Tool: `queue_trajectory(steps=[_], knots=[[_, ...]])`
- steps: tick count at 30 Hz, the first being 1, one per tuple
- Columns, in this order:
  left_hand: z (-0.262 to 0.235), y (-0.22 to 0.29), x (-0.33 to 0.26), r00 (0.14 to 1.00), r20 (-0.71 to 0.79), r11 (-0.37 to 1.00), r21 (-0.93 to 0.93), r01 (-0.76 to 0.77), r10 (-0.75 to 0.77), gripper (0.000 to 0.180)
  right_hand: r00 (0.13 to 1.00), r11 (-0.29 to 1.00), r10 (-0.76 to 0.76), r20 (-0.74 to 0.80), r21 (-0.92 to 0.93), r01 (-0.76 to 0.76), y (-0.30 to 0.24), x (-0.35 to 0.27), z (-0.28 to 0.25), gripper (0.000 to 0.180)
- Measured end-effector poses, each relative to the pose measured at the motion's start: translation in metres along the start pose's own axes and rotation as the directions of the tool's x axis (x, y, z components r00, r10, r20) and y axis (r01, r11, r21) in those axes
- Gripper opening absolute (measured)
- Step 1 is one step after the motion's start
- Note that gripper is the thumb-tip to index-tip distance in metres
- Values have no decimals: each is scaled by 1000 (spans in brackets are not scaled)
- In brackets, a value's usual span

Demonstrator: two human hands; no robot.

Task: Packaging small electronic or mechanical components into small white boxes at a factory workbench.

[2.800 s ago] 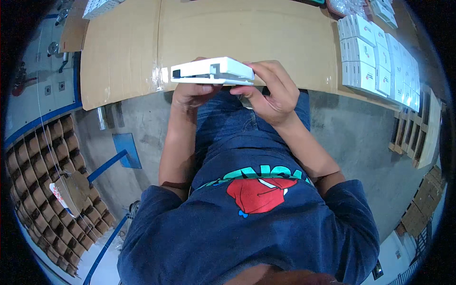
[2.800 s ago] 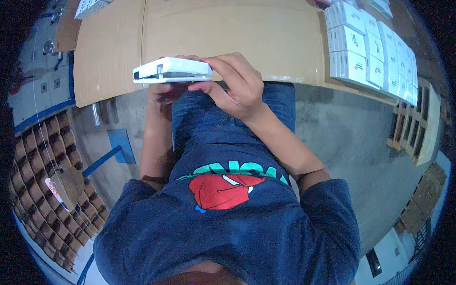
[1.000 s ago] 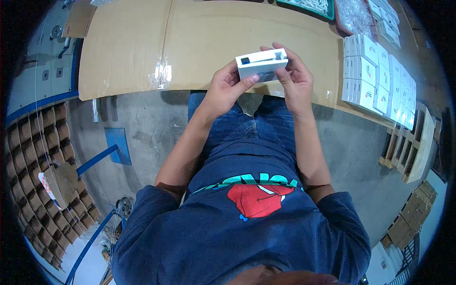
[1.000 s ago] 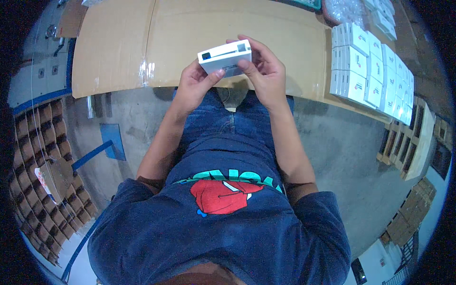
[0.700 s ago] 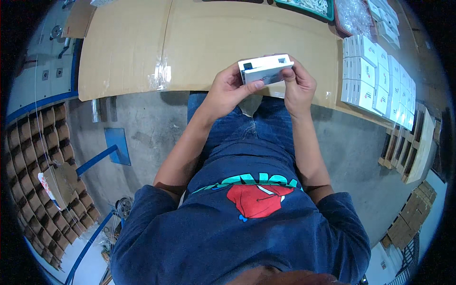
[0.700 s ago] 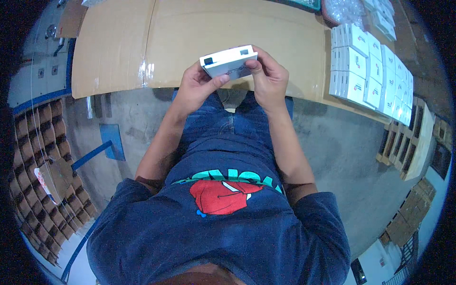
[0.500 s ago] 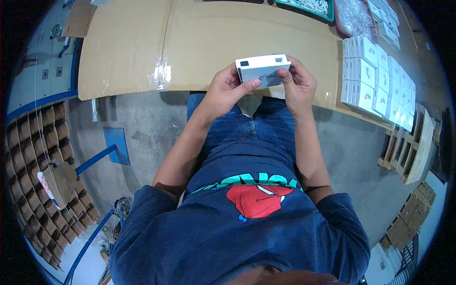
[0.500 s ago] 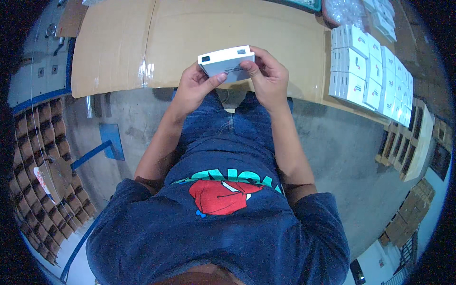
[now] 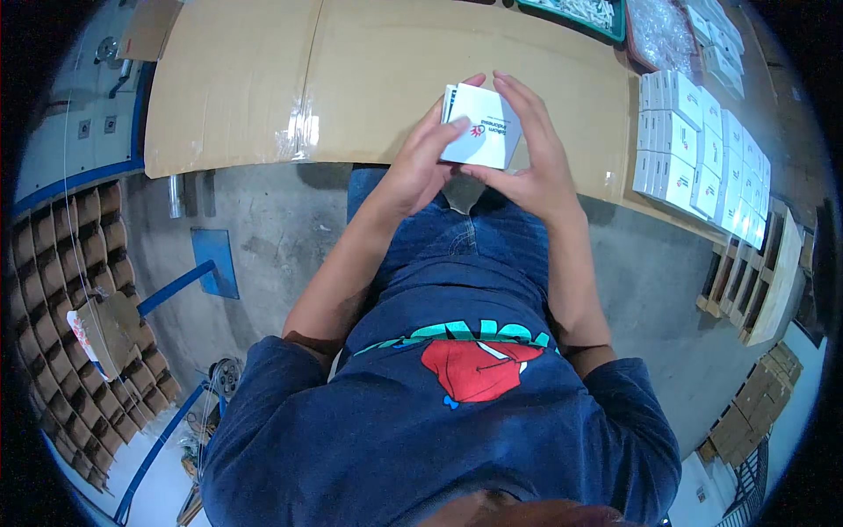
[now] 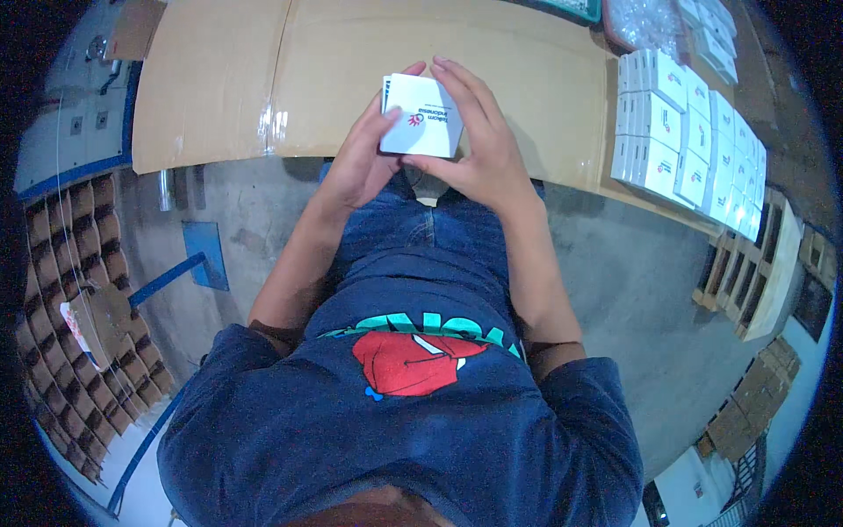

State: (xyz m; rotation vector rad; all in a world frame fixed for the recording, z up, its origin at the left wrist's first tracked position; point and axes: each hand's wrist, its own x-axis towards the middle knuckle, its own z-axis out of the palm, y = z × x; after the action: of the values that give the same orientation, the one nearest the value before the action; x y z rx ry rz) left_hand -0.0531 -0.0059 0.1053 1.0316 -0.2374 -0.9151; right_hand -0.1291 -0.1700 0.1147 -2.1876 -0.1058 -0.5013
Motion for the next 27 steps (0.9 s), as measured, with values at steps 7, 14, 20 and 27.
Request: queue_trajectory(steps=[7, 14, 20, 27], knots=[[-7, -16, 2, 993, 74, 914, -390, 116, -94, 64, 993, 967, 116, 1, 226, -113, 8, -6, 3, 93], [-12, -16, 5, 987, 60, 849, -505, 159, -149, 57, 985, 974, 113, -129, 213, -84, 7, -2, -6, 95], [-4, -14, 4, 972, -54, 891, -415, 186, -228, 58, 998, 998, 42, 53, 44, -44, 5, -1, 1, 87], [-5, -19, 6, 982, -50, 923, -354, 153, -183, 56, 998, 998, 42, 51, 41, -44, 5, -2, 7, 86]])
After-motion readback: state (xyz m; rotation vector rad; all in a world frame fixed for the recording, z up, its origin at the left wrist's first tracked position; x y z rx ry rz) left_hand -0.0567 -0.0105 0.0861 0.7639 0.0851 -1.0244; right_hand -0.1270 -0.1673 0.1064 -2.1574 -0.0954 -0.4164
